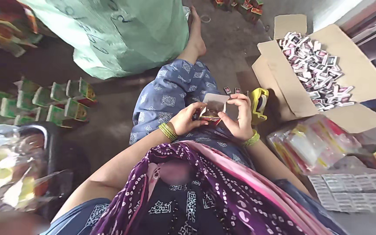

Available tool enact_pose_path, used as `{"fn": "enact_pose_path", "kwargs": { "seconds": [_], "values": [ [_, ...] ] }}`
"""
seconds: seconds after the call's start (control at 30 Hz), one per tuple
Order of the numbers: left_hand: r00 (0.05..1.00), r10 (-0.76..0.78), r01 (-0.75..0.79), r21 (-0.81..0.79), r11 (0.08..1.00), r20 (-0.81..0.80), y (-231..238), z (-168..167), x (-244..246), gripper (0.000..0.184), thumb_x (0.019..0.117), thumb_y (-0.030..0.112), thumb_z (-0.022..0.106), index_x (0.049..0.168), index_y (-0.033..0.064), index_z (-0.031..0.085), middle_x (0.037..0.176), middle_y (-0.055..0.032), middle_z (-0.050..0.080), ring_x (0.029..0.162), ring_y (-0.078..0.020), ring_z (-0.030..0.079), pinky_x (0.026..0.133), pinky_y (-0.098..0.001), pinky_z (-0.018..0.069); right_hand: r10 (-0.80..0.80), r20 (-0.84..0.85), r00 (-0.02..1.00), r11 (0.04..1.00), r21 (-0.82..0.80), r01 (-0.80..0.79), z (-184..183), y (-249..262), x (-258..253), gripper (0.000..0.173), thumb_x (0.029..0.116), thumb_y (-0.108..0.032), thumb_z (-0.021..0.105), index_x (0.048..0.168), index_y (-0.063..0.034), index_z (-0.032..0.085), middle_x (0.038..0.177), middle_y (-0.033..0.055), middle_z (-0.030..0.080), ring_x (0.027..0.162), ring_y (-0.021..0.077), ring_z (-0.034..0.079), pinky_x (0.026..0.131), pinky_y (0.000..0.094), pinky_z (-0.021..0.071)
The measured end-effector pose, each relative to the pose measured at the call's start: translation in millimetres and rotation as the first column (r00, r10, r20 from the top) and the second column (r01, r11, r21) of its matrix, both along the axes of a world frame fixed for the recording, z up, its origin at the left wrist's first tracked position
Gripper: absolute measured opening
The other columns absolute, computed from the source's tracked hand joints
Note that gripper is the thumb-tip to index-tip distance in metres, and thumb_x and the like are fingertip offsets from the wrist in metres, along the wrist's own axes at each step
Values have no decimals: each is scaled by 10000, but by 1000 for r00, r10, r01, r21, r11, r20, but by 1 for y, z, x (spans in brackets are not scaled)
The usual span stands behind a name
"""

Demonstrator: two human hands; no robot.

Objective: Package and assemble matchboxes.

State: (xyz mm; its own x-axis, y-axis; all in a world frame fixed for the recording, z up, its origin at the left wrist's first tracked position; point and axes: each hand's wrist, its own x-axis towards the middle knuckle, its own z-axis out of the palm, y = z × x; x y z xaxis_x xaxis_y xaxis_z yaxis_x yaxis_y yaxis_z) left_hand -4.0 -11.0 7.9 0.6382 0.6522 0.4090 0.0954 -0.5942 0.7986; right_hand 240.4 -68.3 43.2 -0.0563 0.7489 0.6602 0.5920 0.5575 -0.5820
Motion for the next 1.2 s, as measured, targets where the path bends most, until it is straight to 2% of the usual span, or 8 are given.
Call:
{"fn": "enact_pose_path", "kwargs": {
  "seconds": [0.23, 0.43, 0.6, 0.67, 0.73, 0.8, 0.93, 1.2],
  "values": [
    [1000, 0, 0, 4, 1000, 22, 5, -5, 2, 493, 877, 237, 826, 1278, 11, 649, 1280, -146, 660, 1211, -199, 639, 1025, -381, 554, 169, -26, 985, 962, -215, -171, -32, -2, 9, 451, 972, -377, 682, 1326, -98, 681, 1349, 120, 639, 1310, 263, 540, 1096, 469, 468],
    [999, -31, 31, -31, 999, 17, 6, -5, 3, 423, 859, 225, 842, 1185, 10, 680, 1237, -137, 671, 1163, -179, 655, 993, -362, 569, 238, 20, 971, 952, -203, -229, -28, 9, 5, 294, 993, -367, 656, 1006, -84, 731, 1074, 88, 693, 1117, 208, 600, 987, 409, 496],
    [993, 20, -2, -152, 988, 116, 5, -9, 3, 678, 798, 167, 889, 1304, -38, 487, 1172, -133, 677, 1063, -180, 704, 961, -388, 598, 244, -490, 837, 891, -228, -393, 0, 10, -3, 528, 985, -470, 645, 1361, -151, 456, 1269, 57, 668, 1201, 223, 640, 1003, 452, 546],
    [989, 16, 15, -204, 979, 149, 4, -9, 5, 788, 759, 138, 913, 1338, -24, 403, 1161, -133, 681, 1074, -193, 708, 974, -399, 596, 265, -430, 863, 885, -248, -395, 10, 12, -1, 479, 1002, -453, 625, 1297, -89, 525, 1207, 91, 698, 1122, 249, 688, 953, 460, 585],
    [988, 9, 27, -233, 972, 152, 4, -7, 7, 812, 748, 121, 916, 1348, -25, 388, 1170, -132, 688, 1086, -193, 707, 982, -403, 591, 315, -247, 916, 904, -217, -369, 17, 15, 1, 306, 953, -246, 723, 1113, 12, 681, 1138, 127, 715, 1033, 221, 712, 914, 418, 612],
    [988, 6, 30, -232, 972, 155, 4, -7, 7, 817, 749, 108, 910, 1353, -37, 379, 1186, -140, 682, 1100, -193, 702, 993, -399, 584, 346, -23, 938, 920, -189, -344, 22, 17, -1, 211, 873, -201, 818, 982, -26, 771, 1062, 95, 759, 1080, 197, 708, 985, 395, 584],
    [988, 7, 30, -238, 971, 153, 6, -10, 6, 841, 732, 88, 915, 1364, -44, 376, 1223, -153, 683, 1114, -209, 705, 994, -403, 585, 353, 134, 926, 922, -218, -320, 21, 14, -7, 204, 869, -213, 830, 1032, -92, 810, 1073, 75, 718, 1057, 145, 678, 930, 309, 587],
    [992, -25, 51, -211, 976, 122, 7, -7, 5, 822, 741, 113, 913, 1357, -40, 391, 1220, -147, 684, 1127, -190, 695, 1005, -393, 573, 358, 383, 852, 932, -91, -351, 30, 18, -2, 166, 963, -156, 708, 1051, -49, 799, 1101, 99, 765, 1097, 188, 714, 994, 331, 568]
  ]
}}
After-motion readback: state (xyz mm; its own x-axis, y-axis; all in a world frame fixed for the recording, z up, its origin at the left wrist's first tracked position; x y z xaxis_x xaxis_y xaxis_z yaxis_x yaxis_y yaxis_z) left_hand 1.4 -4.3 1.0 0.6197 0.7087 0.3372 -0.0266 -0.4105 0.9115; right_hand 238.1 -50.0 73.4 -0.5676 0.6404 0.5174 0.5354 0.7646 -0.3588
